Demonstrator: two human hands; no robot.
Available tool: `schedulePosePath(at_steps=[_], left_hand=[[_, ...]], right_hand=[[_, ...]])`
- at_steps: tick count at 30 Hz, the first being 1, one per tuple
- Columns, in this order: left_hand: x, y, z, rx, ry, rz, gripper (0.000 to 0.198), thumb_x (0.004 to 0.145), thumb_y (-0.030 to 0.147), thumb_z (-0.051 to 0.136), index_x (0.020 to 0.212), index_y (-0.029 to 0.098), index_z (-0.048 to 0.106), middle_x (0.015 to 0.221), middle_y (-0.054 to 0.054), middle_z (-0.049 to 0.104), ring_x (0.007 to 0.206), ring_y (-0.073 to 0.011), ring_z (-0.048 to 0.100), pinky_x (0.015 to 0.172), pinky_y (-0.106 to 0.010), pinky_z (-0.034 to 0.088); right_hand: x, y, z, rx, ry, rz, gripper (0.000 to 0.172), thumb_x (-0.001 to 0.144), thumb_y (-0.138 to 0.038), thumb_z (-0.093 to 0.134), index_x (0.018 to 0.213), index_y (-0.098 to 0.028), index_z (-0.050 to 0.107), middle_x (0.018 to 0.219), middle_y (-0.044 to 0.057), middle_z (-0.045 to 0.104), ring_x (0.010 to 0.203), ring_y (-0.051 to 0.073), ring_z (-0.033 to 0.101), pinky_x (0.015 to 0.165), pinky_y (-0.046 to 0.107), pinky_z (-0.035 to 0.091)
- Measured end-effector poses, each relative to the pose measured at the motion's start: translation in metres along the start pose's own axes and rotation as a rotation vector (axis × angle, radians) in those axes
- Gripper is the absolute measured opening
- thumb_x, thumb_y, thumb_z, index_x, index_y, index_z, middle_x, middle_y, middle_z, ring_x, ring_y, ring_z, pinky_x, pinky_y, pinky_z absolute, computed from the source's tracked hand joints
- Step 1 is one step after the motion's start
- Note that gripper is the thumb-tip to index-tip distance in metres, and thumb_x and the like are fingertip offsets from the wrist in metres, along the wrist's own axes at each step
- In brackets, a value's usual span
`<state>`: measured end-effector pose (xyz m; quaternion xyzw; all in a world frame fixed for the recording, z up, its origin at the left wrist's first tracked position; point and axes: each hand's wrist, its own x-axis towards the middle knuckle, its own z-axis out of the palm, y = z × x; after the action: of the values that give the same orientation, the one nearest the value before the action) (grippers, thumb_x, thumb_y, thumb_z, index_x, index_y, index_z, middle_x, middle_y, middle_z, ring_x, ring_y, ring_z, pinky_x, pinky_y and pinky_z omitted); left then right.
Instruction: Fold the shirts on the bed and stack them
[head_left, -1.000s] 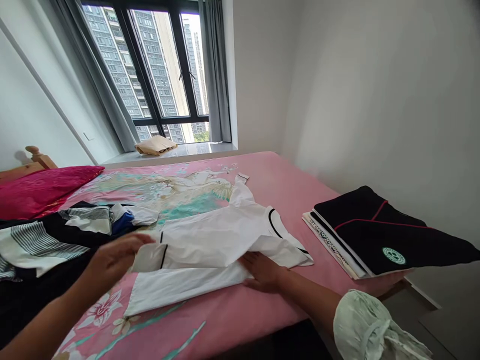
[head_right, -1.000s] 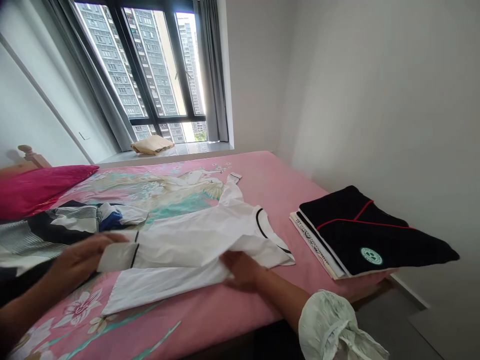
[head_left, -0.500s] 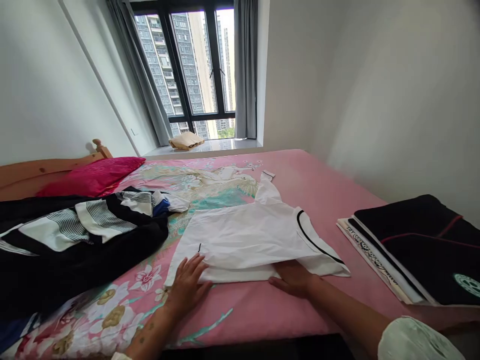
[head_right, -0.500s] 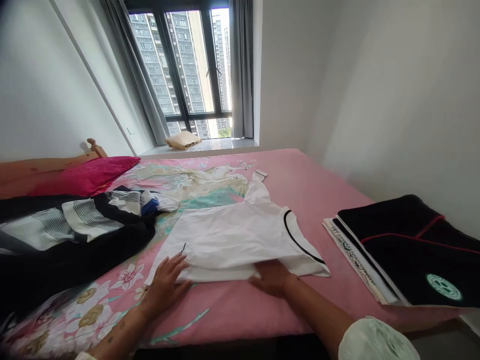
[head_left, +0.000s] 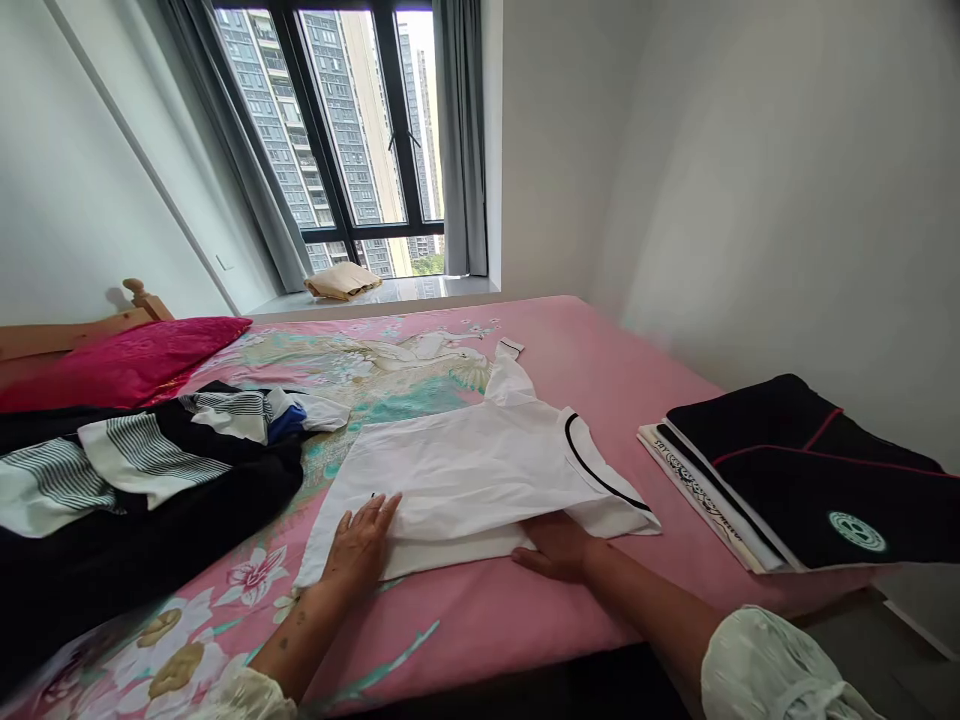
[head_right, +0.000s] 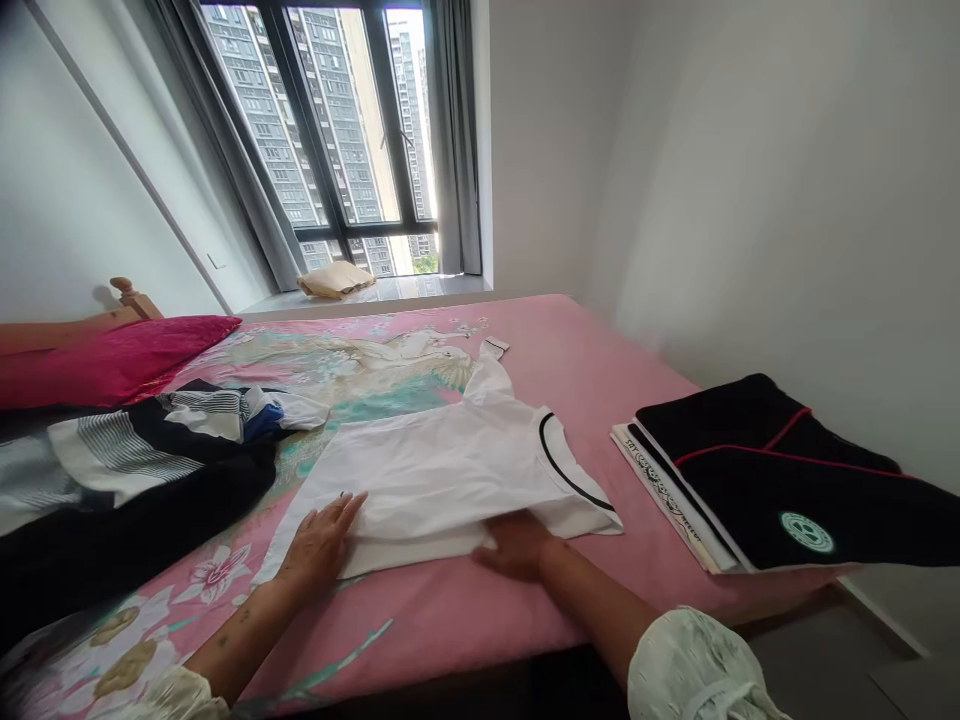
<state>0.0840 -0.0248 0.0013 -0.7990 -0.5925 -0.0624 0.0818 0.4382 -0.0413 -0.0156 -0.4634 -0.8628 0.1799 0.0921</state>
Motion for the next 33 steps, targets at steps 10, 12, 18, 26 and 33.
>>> schedulePosePath(at_steps=[10, 12, 18, 26, 33], left_hand=[[-0.034, -0.039, 0.013, 0.039, 0.099, 0.293, 0.053, 0.079, 0.003, 0.032, 0.122, 0.022, 0.057, 0.129, -0.006, 0.056, 0.120, -0.0221, 0.051, 0.098, -0.039, 0.041], [-0.042, -0.040, 0.013, 0.034, 0.099, 0.263, 0.049, 0.083, 0.007, 0.033, 0.121, 0.024, 0.058, 0.129, -0.006, 0.056, 0.118, -0.0226, 0.053, 0.094, -0.038, 0.044], [-0.029, -0.028, 0.000, 0.061, 0.145, 0.186, 0.051, 0.084, 0.010, 0.037, 0.130, 0.028, 0.048, 0.140, -0.009, 0.044, 0.124, -0.0253, 0.047, 0.097, -0.043, 0.039], [-0.035, -0.027, 0.003, 0.042, 0.060, 0.194, 0.058, 0.077, 0.000, 0.032, 0.125, 0.024, 0.054, 0.135, -0.007, 0.051, 0.122, -0.0237, 0.049, 0.093, -0.041, 0.044], [-0.023, 0.028, -0.017, -0.072, 0.085, 0.442, 0.054, 0.082, 0.016, 0.044, 0.134, 0.030, 0.042, 0.146, -0.004, 0.035, 0.134, -0.0232, 0.033, 0.111, -0.045, 0.024]], right_hand=[[-0.002, 0.003, 0.007, 0.055, -0.079, 0.083, 0.072, 0.081, -0.069, 0.035, 0.140, -0.028, 0.033, 0.145, 0.003, 0.036, 0.132, 0.029, 0.032, 0.109, 0.047, 0.022], [-0.002, 0.005, 0.010, 0.056, -0.076, 0.113, 0.075, 0.080, -0.071, 0.036, 0.142, -0.029, 0.030, 0.147, 0.001, 0.031, 0.135, 0.028, 0.027, 0.111, 0.049, 0.018], [0.001, 0.012, 0.022, 0.080, -0.076, 0.112, 0.075, 0.080, -0.072, 0.035, 0.140, -0.026, 0.035, 0.146, 0.002, 0.034, 0.137, 0.027, 0.021, 0.114, 0.049, 0.013], [-0.001, 0.004, 0.010, 0.060, -0.105, 0.166, 0.080, 0.078, -0.074, 0.036, 0.143, -0.029, 0.026, 0.149, 0.002, 0.027, 0.138, 0.028, 0.018, 0.114, 0.051, 0.011], [-0.002, 0.006, 0.006, 0.076, -0.088, 0.091, 0.073, 0.081, -0.069, 0.037, 0.142, -0.030, 0.029, 0.149, 0.000, 0.025, 0.139, 0.026, 0.017, 0.115, 0.048, 0.008]])
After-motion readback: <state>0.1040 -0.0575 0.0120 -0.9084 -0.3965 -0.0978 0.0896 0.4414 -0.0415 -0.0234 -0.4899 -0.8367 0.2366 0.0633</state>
